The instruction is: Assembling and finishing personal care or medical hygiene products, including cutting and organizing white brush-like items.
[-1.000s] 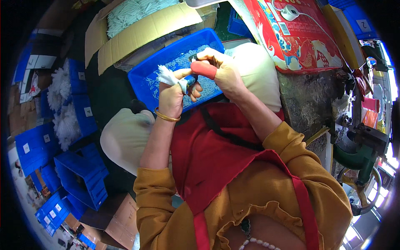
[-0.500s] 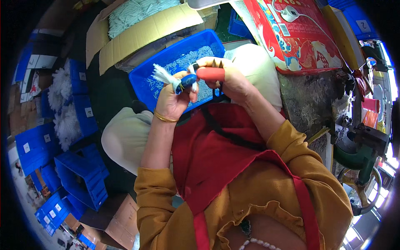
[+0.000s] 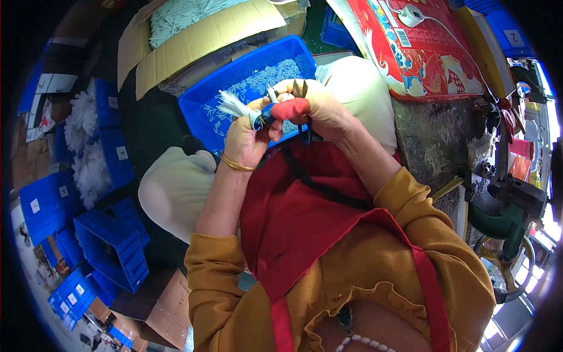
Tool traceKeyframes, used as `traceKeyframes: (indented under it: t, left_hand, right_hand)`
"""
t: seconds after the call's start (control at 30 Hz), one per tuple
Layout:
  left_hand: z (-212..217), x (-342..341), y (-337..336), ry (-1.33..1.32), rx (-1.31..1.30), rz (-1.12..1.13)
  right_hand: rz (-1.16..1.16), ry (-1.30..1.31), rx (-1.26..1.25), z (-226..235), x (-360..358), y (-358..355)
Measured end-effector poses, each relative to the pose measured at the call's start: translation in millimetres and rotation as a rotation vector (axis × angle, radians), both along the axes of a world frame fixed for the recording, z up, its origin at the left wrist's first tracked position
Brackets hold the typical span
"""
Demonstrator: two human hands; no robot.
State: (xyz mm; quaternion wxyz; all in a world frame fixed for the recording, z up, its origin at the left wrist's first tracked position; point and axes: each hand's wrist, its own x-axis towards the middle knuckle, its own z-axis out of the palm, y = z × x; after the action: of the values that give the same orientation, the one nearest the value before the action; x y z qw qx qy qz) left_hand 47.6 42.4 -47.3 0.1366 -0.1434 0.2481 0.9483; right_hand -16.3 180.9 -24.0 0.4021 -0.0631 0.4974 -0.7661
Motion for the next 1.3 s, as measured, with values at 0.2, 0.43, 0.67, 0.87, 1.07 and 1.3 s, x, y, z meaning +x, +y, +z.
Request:
traceKeyframes:
  t: [0.2, 0.43, 0.67, 0.87, 1.07, 1.3]
  left_hand:
    - [11.3, -1.0, -1.5, 0.058, -0.331, 0.01]
    - [18.6, -6.6, -9.7, 0.188, -0.647, -0.139]
    - [15.1, -12.6, -5.6, -0.052, -0.573, -0.117]
    - [12.6, -11.6, 2.2, -0.096, -0.724, -0.184]
    - [7.1, -10.6, -1.2, -0.068, -0.848, -0.236]
    - [15.8, -7.4, -3.1, 0.112, -0.711, -0.282]
  right_hand:
    - [0.051, -0.135, -0.193, 4.4, 0.8, -2.9]
    - [0.074, -0.309, -0.266, -19.5, -4.3, -5.9]
    - [-0.105, 0.106, 0.087, -5.5, -9.8, -12.4]
    - [-0.08, 0.589, 0.349, -10.2, -9.0, -14.2]
    - [-0.023, 0.427, 0.222, 1.9, -3.9, -14.9]
    - [0.025, 0.351, 0.265, 10.6, -3.7, -10.5]
